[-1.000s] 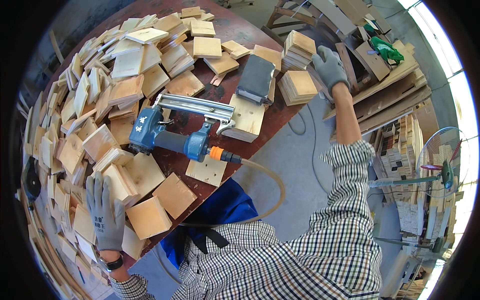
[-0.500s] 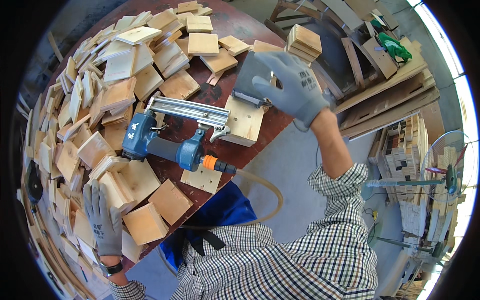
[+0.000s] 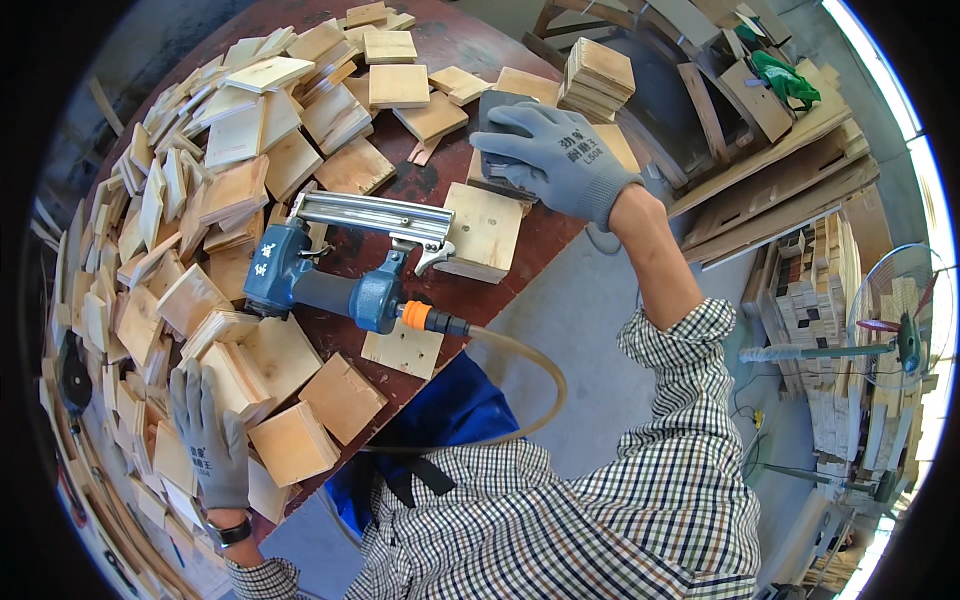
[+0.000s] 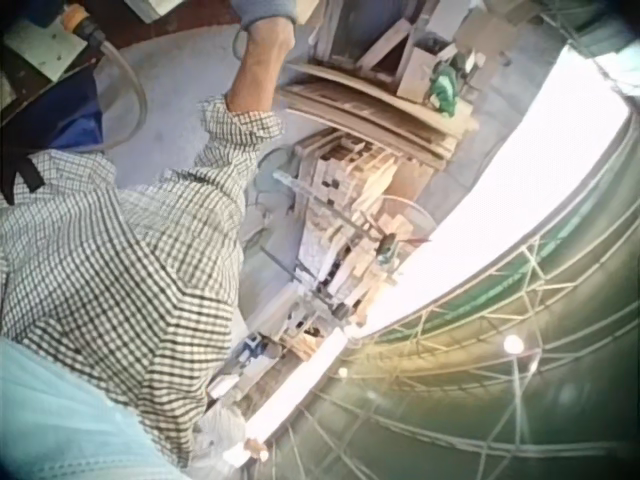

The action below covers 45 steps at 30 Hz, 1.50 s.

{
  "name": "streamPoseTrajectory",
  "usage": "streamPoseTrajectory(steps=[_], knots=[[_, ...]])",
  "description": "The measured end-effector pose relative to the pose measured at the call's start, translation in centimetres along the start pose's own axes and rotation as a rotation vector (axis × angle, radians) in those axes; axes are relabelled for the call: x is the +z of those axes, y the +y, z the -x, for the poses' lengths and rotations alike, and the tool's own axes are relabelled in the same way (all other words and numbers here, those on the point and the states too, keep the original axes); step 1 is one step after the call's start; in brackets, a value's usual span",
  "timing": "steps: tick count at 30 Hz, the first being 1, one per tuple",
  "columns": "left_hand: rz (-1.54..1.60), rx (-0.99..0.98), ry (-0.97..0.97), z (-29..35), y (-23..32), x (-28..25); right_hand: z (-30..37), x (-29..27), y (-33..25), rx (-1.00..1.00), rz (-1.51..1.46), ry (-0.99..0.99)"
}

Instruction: The person assembles small wooden boxes by aligning pieces and fastening them with a nail gun, then sands the edges with sandpaper. The person handles multiple wooden pieces and tools on a cluttered workbench.

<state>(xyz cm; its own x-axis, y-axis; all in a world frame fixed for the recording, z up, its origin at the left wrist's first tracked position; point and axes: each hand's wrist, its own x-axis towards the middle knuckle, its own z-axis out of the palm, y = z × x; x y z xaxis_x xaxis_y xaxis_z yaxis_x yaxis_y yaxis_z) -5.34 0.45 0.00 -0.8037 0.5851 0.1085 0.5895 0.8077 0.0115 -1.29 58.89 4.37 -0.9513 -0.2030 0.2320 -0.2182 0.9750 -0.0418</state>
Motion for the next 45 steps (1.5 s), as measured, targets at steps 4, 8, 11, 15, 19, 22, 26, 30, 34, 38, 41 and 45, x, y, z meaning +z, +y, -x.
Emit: streamPoseTrajectory(steps=[4, 8, 11, 15, 19, 22, 26, 30, 34, 38, 41, 45], knots=[[0.015, 0.004, 0.037, 0.1, 0.0, 0.2, 1.0, -0.5, -2.3, -0.092, 0.203, 0.183], [0.012, 0.004, 0.026, 0.3, 0.1, 0.0, 3.6, -0.7, -9.5, 0.207, -0.046, 0.309], [-0.002, -0.006, 0.019, 0.1, 0.4, 0.1, 7.6, 4.2, -13.6, 0.881, -0.729, 0.525], [0.007, 0.008, 0.039, 0.3, -0.1, -0.1, 6.5, 7.0, -13.1, 0.557, -0.864, 0.366], [0.082, 0.035, 0.066, 0.3, -0.2, 0.2, 5.4, 8.6, -13.0, 0.526, -0.956, 0.433], [0.078, 0.032, 0.059, -0.4, 0.4, -0.3, 5.3, 9.7, -12.5, 0.554, -0.969, 0.385], [0.096, 0.012, 0.073, 0.0, 0.3, -0.6, 5.0, 10.8, -11.4, 0.498, -0.866, 0.389], [0.060, -0.014, 0.105, 0.1, 0.4, -0.6, 4.7, 11.0, -11.0, 0.408, -0.773, 0.412], [0.043, -0.026, 0.186, -0.1, 3.9, -2.5, 4.6, 10.1, -10.3, 0.410, -0.819, 0.361], [0.757, -0.253, 0.070, 1.2, 14.0, -4.9, 4.1, 9.3, -10.8, 0.404, -0.594, 0.380], [1.734, -0.708, -0.253, -2.7, 19.2, -5.0, 5.1, 9.1, -10.6, 0.482, -0.466, 0.397], [2.269, -0.882, -0.176, -9.7, 19.7, 3.0, 4.9, 8.0, -11.7, 0.419, -0.436, 0.405]])
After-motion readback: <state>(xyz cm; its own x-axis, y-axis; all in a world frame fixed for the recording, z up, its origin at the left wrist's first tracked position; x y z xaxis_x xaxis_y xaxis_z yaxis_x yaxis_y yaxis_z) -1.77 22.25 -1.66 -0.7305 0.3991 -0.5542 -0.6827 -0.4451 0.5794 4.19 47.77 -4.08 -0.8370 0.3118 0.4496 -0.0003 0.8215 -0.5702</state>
